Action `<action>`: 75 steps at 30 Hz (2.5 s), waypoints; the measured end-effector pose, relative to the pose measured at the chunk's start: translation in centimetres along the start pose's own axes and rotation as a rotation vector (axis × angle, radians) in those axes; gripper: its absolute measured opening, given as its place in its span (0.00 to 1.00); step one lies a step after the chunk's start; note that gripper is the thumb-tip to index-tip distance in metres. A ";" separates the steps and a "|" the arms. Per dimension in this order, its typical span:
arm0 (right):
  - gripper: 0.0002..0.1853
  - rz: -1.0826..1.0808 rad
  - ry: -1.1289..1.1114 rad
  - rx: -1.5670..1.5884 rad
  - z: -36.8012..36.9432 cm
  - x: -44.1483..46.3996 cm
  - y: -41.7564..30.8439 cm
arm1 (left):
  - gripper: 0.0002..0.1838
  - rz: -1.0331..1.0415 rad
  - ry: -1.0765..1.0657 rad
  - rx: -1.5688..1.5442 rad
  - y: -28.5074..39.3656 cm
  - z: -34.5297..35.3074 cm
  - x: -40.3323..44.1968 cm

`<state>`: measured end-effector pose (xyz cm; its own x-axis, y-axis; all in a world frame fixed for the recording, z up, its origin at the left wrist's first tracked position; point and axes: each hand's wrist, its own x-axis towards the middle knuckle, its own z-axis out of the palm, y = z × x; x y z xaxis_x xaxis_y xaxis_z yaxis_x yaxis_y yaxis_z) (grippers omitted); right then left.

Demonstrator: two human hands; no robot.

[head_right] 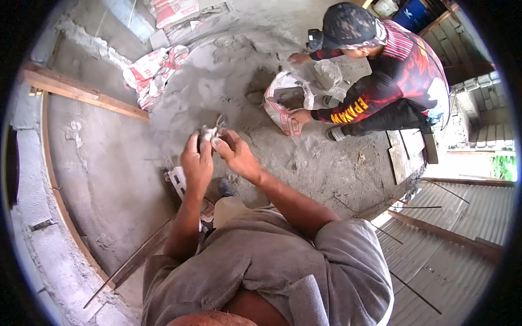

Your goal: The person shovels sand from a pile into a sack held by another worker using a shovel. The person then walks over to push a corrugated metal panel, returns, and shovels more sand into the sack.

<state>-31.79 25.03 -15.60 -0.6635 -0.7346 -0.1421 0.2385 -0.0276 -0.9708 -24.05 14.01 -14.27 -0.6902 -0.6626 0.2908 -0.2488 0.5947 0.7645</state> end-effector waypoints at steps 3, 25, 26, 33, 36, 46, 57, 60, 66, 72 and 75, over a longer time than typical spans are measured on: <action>0.30 -0.093 0.148 -0.087 -0.9 -0.1 0.8 | 0.12 -0.099 0.089 -0.249 1.3 3.9 -1.2; 0.21 -0.352 -0.342 -0.854 6.5 4.8 -6.0 | 0.17 -0.322 1.155 0.711 -7.1 -43.6 -18.0; 0.21 -0.359 -0.311 -0.869 7.3 5.5 -6.4 | 0.17 -0.298 1.245 0.825 -5.8 -46.1 -18.1; 0.25 -0.124 -0.594 -0.896 15.8 7.2 -7.8 | 0.20 -0.347 0.624 1.086 -10.0 -50.4 -13.7; 0.22 -0.247 -0.665 -1.009 19.4 5.5 -10.3 | 0.26 -0.339 0.494 1.168 -13.8 -49.7 -12.0; 0.23 -0.255 -0.695 -0.994 29.4 10.1 -3.9 | 0.45 -0.270 0.237 1.553 -19.6 -54.3 -4.4; 0.25 -0.326 -0.850 -0.995 41.6 10.8 -4.5 | 0.49 -0.308 -0.057 1.602 -25.5 -57.7 -3.0; 0.25 -0.371 -0.787 -0.955 42.5 11.2 -2.3 | 0.48 -0.318 -0.059 1.605 -25.2 -57.6 -3.1; 0.24 -0.266 -0.648 -0.868 43.7 10.1 0.6 | 0.45 -0.372 -0.103 1.704 -26.6 -57.9 -3.2; 0.22 -0.246 -0.606 -0.832 43.5 10.6 0.1 | 0.30 -0.468 -0.081 1.814 -25.3 -56.5 -2.7; 0.22 -0.223 -0.566 -0.828 43.7 11.4 -0.6 | 0.29 -0.474 -0.086 1.869 -25.8 -56.7 -2.8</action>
<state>-8.54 -12.98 -8.22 -0.1503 -0.9879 -0.0379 -0.5552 0.1161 -0.8235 22.79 -25.26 -2.19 -0.3702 -0.9055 0.2072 -0.6578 0.0980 -0.7468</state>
